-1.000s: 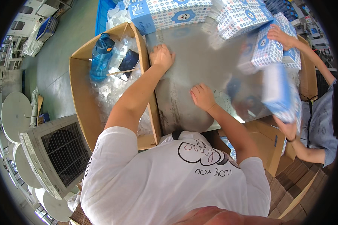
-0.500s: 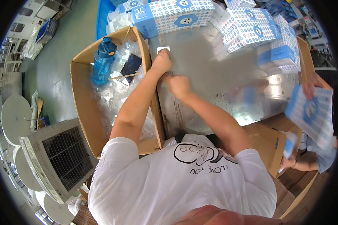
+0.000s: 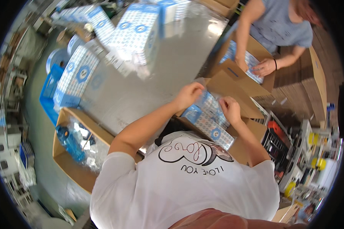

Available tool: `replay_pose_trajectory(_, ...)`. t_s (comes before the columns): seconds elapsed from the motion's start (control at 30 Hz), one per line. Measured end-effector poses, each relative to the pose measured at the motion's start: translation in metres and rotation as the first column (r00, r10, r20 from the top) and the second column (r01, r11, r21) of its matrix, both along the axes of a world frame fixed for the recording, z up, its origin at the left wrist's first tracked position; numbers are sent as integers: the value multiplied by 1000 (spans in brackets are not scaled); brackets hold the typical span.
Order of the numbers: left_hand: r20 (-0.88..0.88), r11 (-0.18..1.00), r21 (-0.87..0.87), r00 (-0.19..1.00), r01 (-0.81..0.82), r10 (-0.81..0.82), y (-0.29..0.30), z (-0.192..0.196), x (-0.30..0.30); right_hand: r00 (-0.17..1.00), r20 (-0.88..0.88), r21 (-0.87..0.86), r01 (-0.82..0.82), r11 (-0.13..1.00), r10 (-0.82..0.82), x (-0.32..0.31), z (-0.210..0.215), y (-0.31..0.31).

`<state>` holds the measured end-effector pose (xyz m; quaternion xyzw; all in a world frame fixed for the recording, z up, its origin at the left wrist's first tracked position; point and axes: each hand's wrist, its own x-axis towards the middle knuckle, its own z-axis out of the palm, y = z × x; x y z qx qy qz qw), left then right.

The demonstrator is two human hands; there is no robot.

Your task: The person folds cardboard boxes, packs wrapped tissue packages into the boxes by hand, and pushes the packed boxes onto a roller conveyor.

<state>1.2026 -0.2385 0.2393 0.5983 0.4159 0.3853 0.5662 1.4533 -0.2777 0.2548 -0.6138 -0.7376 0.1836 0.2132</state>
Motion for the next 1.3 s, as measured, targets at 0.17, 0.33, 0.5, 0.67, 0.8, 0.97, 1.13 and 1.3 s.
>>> replay_pose_trajectory(0.17, -7, 862, -281, 898, 421, -441, 11, -56, 96, 997, -31, -69, -79, 995, 77, 55, -21, -46)
replay_pose_trajectory(0.33, 423, 358, -788, 863, 501, -276, 26, -52, 104, 906, -64, 38, -417, 908, 419, 15, -16, -52)
replay_pose_trajectory(0.5, 226, 497, -855, 969, 149, 99, 30, -35, 108, 858, 452, 27, -286, 958, 244, 28, -75, -18)
replay_pose_trajectory(0.67, 479, 810, -567, 860, 151, 175, 41, -39, 77, 995, 96, -61, 38, 997, -32, -6, -74, 32)
replay_pose_trajectory(0.8, 118, 936, 220, 960, -274, 253, 42, 34, -36, 992, -125, -159, 3, 987, -23, -64, -26, 81)
replay_pose_trajectory(0.97, -594, 572, 761, 25, -306, 804, 58, 50, -274, 918, -75, 344, -342, 875, 388, -202, 52, 172)
replay_pose_trajectory(1.13, -921, 896, 331, 102, -297, 375, 42, 54, -299, 944, 299, 525, -283, 803, 137, -268, -3, 290)
replay_pose_trajectory(1.3, -849, 983, -122, 527, -135, -32, -66, 81, -239, 891, 231, 366, -452, 814, 391, -256, 6, 273)
